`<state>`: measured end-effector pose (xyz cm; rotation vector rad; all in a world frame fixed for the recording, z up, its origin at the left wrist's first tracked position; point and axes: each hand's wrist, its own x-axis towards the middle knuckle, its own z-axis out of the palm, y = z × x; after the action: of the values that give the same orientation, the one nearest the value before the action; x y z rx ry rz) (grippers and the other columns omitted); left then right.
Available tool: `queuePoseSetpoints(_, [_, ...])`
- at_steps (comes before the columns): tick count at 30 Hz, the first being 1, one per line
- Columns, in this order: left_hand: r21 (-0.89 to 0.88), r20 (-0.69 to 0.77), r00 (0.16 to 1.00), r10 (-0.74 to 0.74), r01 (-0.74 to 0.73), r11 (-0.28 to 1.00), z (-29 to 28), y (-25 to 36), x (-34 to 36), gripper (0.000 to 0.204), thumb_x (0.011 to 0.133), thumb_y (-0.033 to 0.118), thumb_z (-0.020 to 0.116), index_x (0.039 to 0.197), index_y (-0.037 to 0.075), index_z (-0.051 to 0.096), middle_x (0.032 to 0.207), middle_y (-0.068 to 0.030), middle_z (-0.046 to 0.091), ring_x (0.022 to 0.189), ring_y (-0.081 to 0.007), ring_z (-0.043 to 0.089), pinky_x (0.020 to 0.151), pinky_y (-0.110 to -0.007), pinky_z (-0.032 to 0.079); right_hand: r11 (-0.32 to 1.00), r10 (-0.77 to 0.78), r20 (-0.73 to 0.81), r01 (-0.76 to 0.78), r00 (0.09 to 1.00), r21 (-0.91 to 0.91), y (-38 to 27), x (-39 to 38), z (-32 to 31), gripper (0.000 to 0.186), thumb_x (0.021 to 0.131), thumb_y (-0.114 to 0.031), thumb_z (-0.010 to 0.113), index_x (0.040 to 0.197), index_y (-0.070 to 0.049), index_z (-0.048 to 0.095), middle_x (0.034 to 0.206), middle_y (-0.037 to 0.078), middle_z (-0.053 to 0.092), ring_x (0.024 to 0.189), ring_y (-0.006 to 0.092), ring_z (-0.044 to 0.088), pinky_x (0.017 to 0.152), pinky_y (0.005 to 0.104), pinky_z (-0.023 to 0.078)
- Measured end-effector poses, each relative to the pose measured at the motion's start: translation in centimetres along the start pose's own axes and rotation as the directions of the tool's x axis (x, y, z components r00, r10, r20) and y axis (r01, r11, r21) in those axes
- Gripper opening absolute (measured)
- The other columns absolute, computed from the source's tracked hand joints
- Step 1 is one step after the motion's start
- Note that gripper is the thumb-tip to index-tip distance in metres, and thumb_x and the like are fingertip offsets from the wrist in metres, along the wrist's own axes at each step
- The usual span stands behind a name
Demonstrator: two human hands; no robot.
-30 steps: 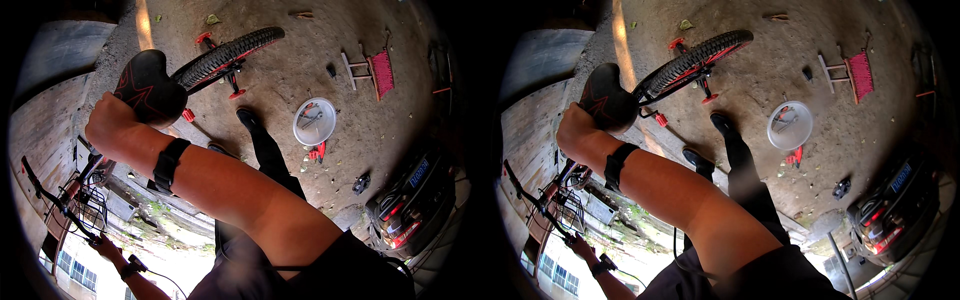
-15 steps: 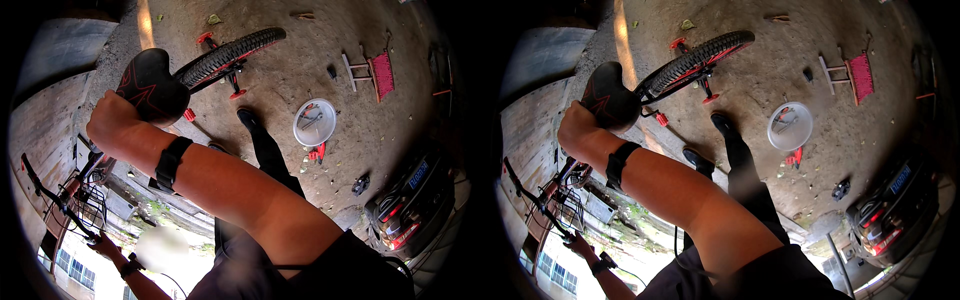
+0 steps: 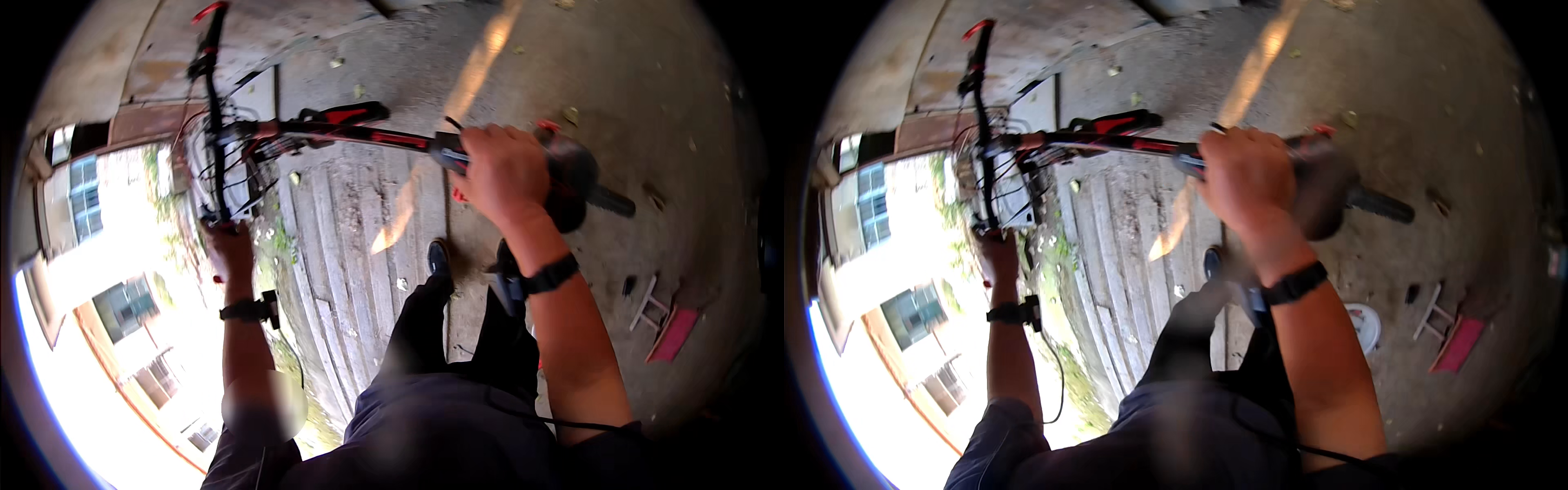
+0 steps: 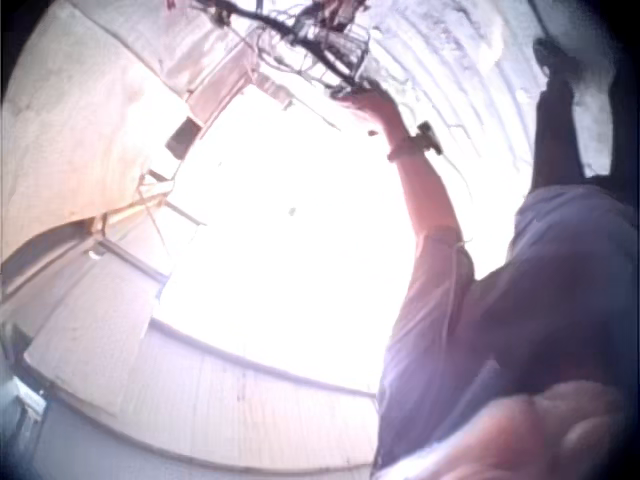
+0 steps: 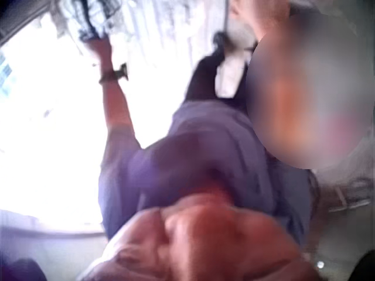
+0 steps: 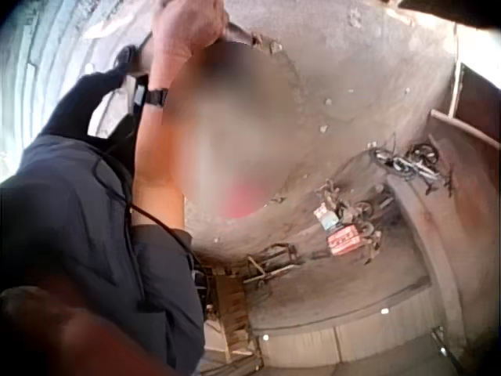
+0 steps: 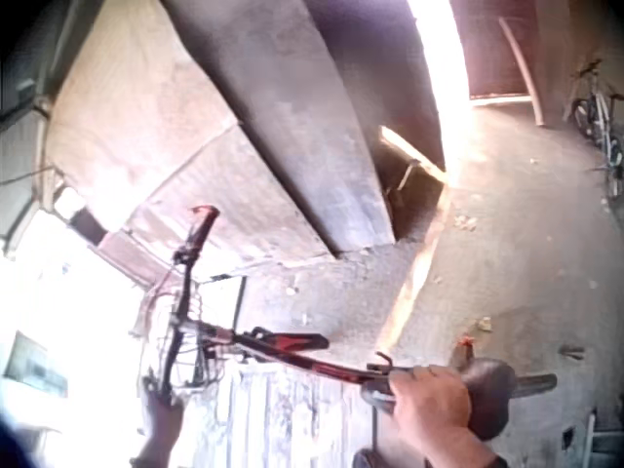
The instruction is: The person inflates the rear tire of a bicycle using a hand pump, then inspects the tire and rotates the wheel to check alignment. The person also adjusts the handlebars and seat while working on the bike.
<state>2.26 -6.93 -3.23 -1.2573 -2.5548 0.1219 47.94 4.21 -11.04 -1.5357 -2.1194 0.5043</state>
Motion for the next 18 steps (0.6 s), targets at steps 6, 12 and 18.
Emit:
queuePoseSetpoints(6, [-0.106,0.095,0.987,-0.126,0.136,0.985,0.1,-2.2,-4.4,0.108,0.082,0.036,0.079,0.158,-0.006,0.015,0.142,-0.0272,0.050,0.133,-0.0429,0.048,0.112,-0.051,0.037,0.988,-0.063,0.071,0.072,0.995,-0.139,-2.5,-2.9,0.8,0.039,0.066,-0.026,0.088,0.096,-0.010,0.068,0.089,0.010,0.066,0.084,0.0345,0.066,0.081,0.0474,0.053])
queuePoseSetpoints(12, [-0.311,0.127,0.986,-0.105,0.140,0.940,0.1,-2.7,-5.1,0.113,0.078,0.036,0.083,0.157,-0.008,0.016,0.135,-0.0260,0.053,0.128,-0.0427,0.051,0.112,-0.050,0.035,0.957,-0.057,0.067,0.073,0.996,-0.279,-2.5,-3.4,2.0,0.046,0.069,-0.028,0.087,0.104,-0.008,0.067,0.095,0.014,0.066,0.091,0.0385,0.064,0.079,0.0513,0.053])
queuePoseSetpoints(18, [-0.636,0.307,0.951,-0.036,0.233,0.736,-2.4,-3.1,-4.7,0.103,0.081,0.029,0.080,0.153,-0.013,0.020,0.129,-0.0294,0.057,0.120,-0.0439,0.057,0.107,-0.052,0.040,0.932,-0.133,0.060,0.146,0.989,-0.331,-0.3,-3.7,1.5,0.047,0.069,-0.028,0.087,0.104,-0.006,0.064,0.094,0.015,0.064,0.090,0.0402,0.063,0.078,0.0516,0.052])
